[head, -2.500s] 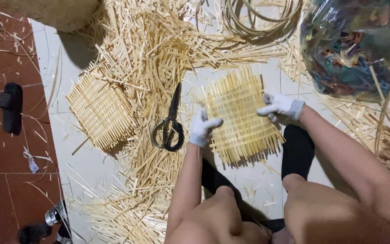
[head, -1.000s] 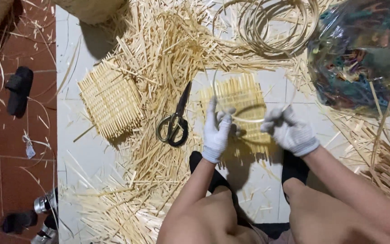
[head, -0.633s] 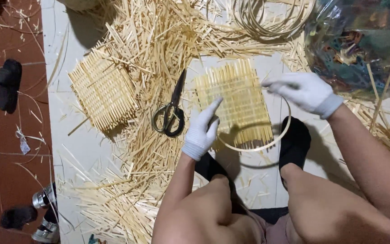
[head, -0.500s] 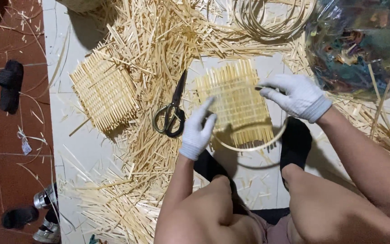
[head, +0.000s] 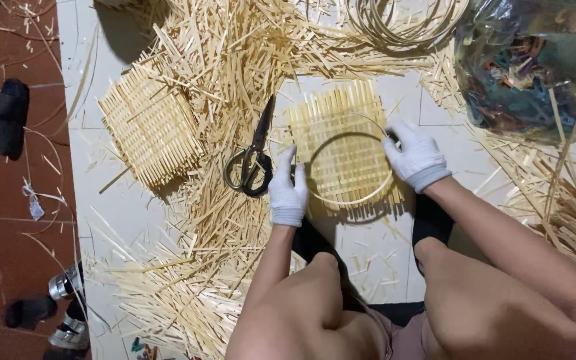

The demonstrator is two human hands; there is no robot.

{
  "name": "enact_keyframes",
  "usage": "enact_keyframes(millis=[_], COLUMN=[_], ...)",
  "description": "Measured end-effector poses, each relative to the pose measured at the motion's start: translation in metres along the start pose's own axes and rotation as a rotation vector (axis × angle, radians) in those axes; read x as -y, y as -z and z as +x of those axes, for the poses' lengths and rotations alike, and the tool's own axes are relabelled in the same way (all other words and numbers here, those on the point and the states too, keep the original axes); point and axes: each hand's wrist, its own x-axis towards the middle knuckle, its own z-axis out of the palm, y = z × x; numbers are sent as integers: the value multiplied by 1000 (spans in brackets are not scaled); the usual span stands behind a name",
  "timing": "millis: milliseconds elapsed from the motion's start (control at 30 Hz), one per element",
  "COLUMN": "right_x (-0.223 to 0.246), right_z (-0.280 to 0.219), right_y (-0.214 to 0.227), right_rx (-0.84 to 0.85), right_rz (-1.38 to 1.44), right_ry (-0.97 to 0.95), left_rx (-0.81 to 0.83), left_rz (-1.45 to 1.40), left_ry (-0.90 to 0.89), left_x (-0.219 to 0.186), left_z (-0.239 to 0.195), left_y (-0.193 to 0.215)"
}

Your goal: Assembling bamboo strips into a circular base and trimming the edges with scissors.

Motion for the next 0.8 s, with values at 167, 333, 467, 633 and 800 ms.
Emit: enact_keyframes(millis=[167,333,467,633,800], right_x=[-3,-16,-22,-26,-34], right_z=[13,22,20,21,18], right_y=[-12,-28,-35,-41,-46], right_rx=[43,-27,-20,-56,-93], right_rz=[-193,-240,-166,-150,-132], right_ry=[-38,79,47,-33,-75], left_rx=[-36,-86,-111,-121,-79], left_rz=[115,173,175,182,172], left_ry=[19,10,-54,-48,-42], left_x=[13,54,63,62,60], left_z=[8,11,9,6,1], left_y=[-13,-34,-39,-41,-41])
